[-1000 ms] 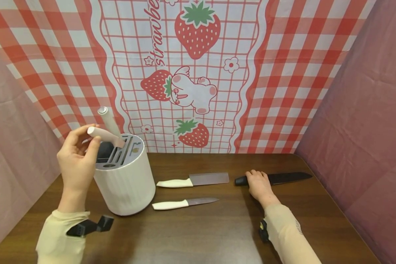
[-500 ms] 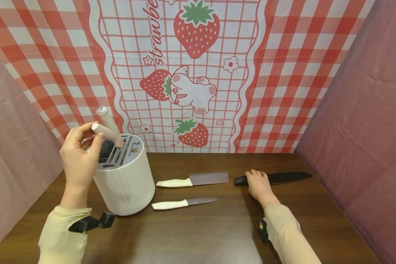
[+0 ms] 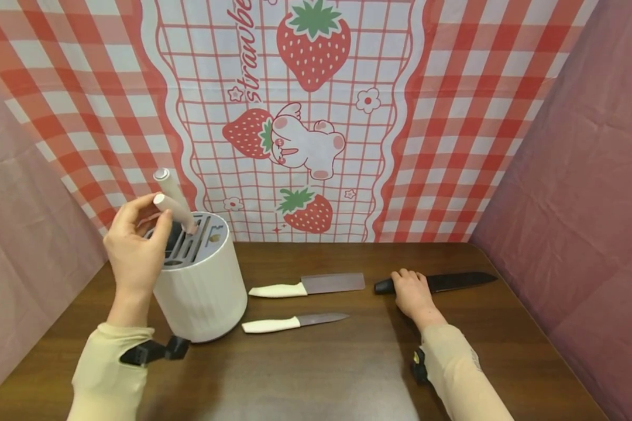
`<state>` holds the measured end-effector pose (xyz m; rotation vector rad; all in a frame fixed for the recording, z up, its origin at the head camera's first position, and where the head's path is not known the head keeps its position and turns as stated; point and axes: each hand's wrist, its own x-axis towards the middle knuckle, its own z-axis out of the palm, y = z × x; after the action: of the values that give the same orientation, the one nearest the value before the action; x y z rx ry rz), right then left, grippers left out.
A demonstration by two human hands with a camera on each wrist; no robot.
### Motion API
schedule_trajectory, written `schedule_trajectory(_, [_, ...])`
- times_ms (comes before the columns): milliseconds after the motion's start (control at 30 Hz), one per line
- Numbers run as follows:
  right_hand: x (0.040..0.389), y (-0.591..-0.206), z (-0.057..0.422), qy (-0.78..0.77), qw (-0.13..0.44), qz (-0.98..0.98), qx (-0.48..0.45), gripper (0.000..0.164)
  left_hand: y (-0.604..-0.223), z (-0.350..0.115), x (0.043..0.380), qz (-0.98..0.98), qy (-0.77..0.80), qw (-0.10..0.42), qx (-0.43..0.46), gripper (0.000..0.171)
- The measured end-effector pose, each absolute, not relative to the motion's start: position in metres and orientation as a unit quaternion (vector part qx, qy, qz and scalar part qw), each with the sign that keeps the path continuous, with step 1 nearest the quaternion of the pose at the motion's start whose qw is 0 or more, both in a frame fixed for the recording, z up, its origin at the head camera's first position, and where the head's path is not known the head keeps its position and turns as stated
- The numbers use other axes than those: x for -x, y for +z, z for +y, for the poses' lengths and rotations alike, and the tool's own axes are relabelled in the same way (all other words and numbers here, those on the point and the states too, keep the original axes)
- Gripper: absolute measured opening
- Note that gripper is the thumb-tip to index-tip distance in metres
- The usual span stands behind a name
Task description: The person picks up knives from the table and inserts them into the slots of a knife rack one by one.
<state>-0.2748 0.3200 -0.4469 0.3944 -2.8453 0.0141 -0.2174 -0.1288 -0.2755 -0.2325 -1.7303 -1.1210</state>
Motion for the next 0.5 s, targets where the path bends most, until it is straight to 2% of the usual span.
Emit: schedule_trajectory(500, [0.2753, -0.4484, 0.3205, 0.022, 0.127, -0.983, -0.128, 0.032, -0.2814, -0.1214, 0.2269, -0.712, -0.469, 0.515, 0.090, 0.021])
